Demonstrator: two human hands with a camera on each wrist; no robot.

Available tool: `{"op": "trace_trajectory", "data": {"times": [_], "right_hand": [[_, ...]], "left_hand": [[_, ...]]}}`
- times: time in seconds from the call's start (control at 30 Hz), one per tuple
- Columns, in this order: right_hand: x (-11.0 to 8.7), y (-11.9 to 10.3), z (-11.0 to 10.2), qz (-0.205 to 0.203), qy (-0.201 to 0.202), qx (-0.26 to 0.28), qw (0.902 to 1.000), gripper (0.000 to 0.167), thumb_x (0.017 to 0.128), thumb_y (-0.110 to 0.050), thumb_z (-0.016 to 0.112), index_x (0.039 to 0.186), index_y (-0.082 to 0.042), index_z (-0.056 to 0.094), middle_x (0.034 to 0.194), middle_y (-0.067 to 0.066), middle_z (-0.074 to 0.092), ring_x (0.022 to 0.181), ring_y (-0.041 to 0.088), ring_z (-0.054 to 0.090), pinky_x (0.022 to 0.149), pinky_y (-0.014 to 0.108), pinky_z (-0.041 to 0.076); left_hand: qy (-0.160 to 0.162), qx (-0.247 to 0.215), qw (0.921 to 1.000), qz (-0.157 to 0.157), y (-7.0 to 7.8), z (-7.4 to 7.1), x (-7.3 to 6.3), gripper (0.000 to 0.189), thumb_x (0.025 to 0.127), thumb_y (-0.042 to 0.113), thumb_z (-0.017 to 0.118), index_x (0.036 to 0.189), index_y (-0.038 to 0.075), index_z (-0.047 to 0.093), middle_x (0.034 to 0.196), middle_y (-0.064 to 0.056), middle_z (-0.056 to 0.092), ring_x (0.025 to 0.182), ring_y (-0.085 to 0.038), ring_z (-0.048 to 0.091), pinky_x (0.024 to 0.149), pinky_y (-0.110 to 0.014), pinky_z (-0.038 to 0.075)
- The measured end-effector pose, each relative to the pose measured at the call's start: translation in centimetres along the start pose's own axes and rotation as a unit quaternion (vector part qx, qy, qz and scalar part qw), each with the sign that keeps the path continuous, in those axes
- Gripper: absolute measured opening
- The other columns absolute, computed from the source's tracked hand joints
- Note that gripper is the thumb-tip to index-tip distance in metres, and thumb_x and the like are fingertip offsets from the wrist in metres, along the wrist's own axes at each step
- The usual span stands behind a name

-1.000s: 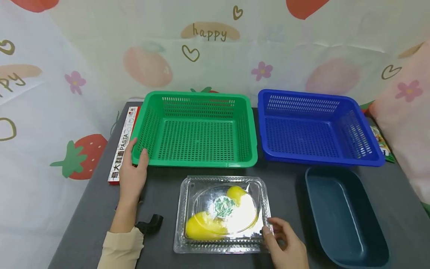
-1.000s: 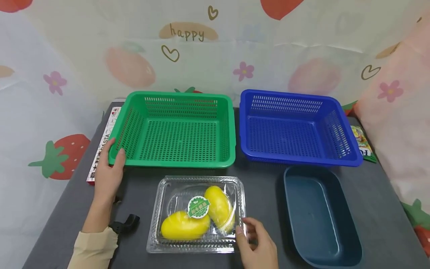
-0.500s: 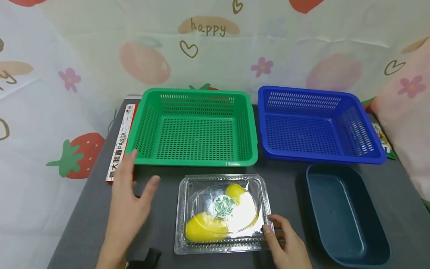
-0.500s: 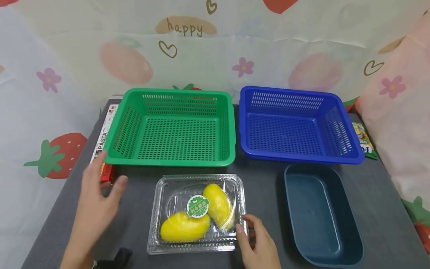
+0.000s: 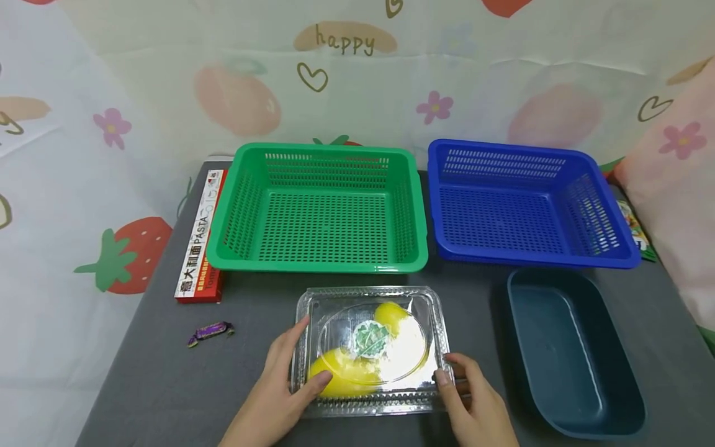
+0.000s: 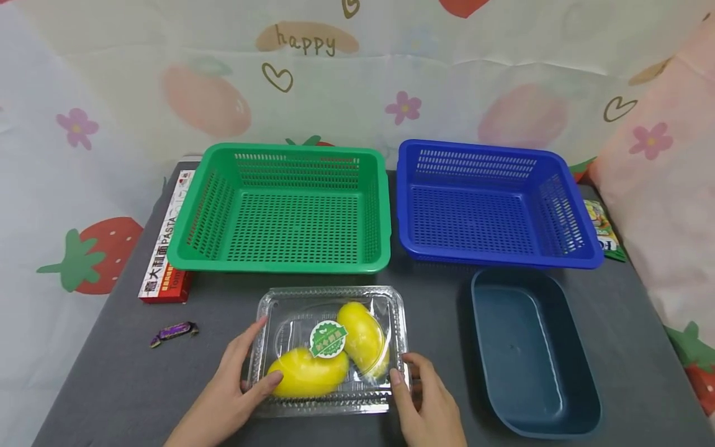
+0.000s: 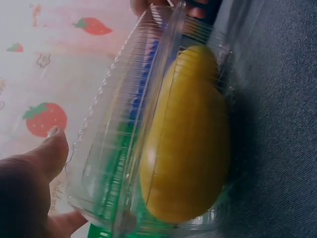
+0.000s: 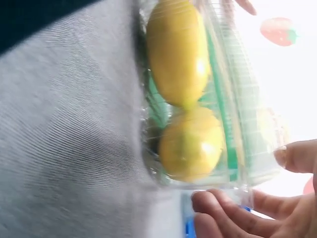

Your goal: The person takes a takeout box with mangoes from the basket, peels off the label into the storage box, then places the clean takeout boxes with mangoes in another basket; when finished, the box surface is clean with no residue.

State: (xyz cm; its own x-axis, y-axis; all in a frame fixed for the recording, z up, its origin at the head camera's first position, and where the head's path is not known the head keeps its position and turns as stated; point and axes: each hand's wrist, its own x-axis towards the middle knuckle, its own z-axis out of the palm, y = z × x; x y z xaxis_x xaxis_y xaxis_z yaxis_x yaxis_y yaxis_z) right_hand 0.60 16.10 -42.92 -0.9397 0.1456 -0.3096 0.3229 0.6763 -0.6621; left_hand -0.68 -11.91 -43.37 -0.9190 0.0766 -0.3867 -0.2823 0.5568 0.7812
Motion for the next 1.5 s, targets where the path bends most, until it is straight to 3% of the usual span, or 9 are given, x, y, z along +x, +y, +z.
{"op": "trace_trajectory", "data": {"times": [0.2,0.33,0.4,0.6,0.73,0.9,1.1,1.5], "right_hand": [[0.0,-1.0,-1.6,-0.016,-0.002,-0.039,0.9991,0.06,0.094,-0.06,0.045,0.133,-0.015,0.051,0.12,0.005,0.058,0.097,0.016,0.06,0.073,0.033,0.052],[-0.5,-2.4,-2.8,-0.074,0.058,-0.053,0.9941,0.05,0.097,-0.049,0.047,0.132,-0.013,0.051,0.122,0.003,0.055,0.102,0.019,0.056,0.073,0.032,0.05],[-0.5,-3.2,-3.0,-0.107,0.073,-0.052,0.9902,0.044,0.098,-0.044,0.05,0.13,-0.014,0.053,0.119,0.001,0.056,0.098,0.015,0.056,0.07,0.029,0.049],[0.1,-5.0,-2.2,-0.219,0.057,-0.066,0.9719,0.029,0.093,-0.026,0.063,0.121,-0.017,0.061,0.108,-0.005,0.058,0.087,0.005,0.055,0.066,0.026,0.05],[0.6,-5.8,-1.1,-0.259,0.042,-0.083,0.9614,0.027,0.088,-0.018,0.07,0.115,-0.02,0.066,0.097,-0.009,0.058,0.081,0.002,0.055,0.063,0.023,0.048],[1.5,-6.5,-0.1,-0.266,0.033,-0.118,0.9563,0.026,0.087,-0.019,0.071,0.113,-0.018,0.067,0.097,-0.008,0.059,0.085,0.007,0.06,0.068,0.025,0.051],[2.5,-7.1,0.5,-0.256,0.021,-0.12,0.9589,0.024,0.086,-0.015,0.073,0.11,-0.014,0.068,0.093,-0.005,0.058,0.078,0.006,0.058,0.066,0.024,0.05],[3.2,-7.1,1.3,-0.25,0.026,-0.122,0.9601,0.021,0.082,-0.013,0.075,0.102,-0.012,0.068,0.081,-0.007,0.054,0.066,0.005,0.051,0.058,0.022,0.044]], "left_hand": [[0.0,-0.023,0.9997,-0.001,-0.2,0.6,0.5,0.091,0.079,0.065,0.064,0.148,0.047,0.008,0.156,-0.012,0.018,0.138,-0.041,0.029,0.096,-0.069,0.033],[0.001,-0.032,0.9995,0.005,-0.3,0.5,0.5,0.094,0.078,0.06,0.07,0.149,0.047,0.009,0.157,-0.013,0.018,0.139,-0.042,0.028,0.098,-0.069,0.031],[-0.001,-0.034,0.9994,0.007,-0.3,0.4,0.5,0.096,0.077,0.057,0.072,0.149,0.045,0.009,0.157,-0.014,0.018,0.139,-0.042,0.027,0.099,-0.069,0.03],[0.004,-0.031,0.9994,0.018,-0.6,0.5,0.5,0.097,0.076,0.054,0.075,0.149,0.045,0.011,0.156,-0.013,0.02,0.138,-0.04,0.029,0.099,-0.068,0.031],[0.005,-0.026,0.9996,0.013,-0.7,0.6,0.6,0.096,0.075,0.056,0.075,0.148,0.048,0.013,0.156,-0.013,0.022,0.137,-0.04,0.032,0.096,-0.068,0.034],[0.008,-0.026,0.9995,0.014,-0.8,0.7,0.6,0.096,0.074,0.056,0.076,0.147,0.05,0.013,0.154,-0.013,0.024,0.135,-0.039,0.034,0.096,-0.067,0.035],[0.016,-0.017,0.9992,0.033,-0.9,0.6,0.6,0.096,0.075,0.054,0.076,0.147,0.05,0.014,0.154,-0.012,0.027,0.135,-0.037,0.035,0.098,-0.066,0.034],[0.016,-0.021,0.9994,0.024,-0.9,0.5,0.7,0.092,0.076,0.055,0.074,0.145,0.054,0.013,0.151,-0.011,0.03,0.134,-0.035,0.037,0.097,-0.065,0.035]]}}
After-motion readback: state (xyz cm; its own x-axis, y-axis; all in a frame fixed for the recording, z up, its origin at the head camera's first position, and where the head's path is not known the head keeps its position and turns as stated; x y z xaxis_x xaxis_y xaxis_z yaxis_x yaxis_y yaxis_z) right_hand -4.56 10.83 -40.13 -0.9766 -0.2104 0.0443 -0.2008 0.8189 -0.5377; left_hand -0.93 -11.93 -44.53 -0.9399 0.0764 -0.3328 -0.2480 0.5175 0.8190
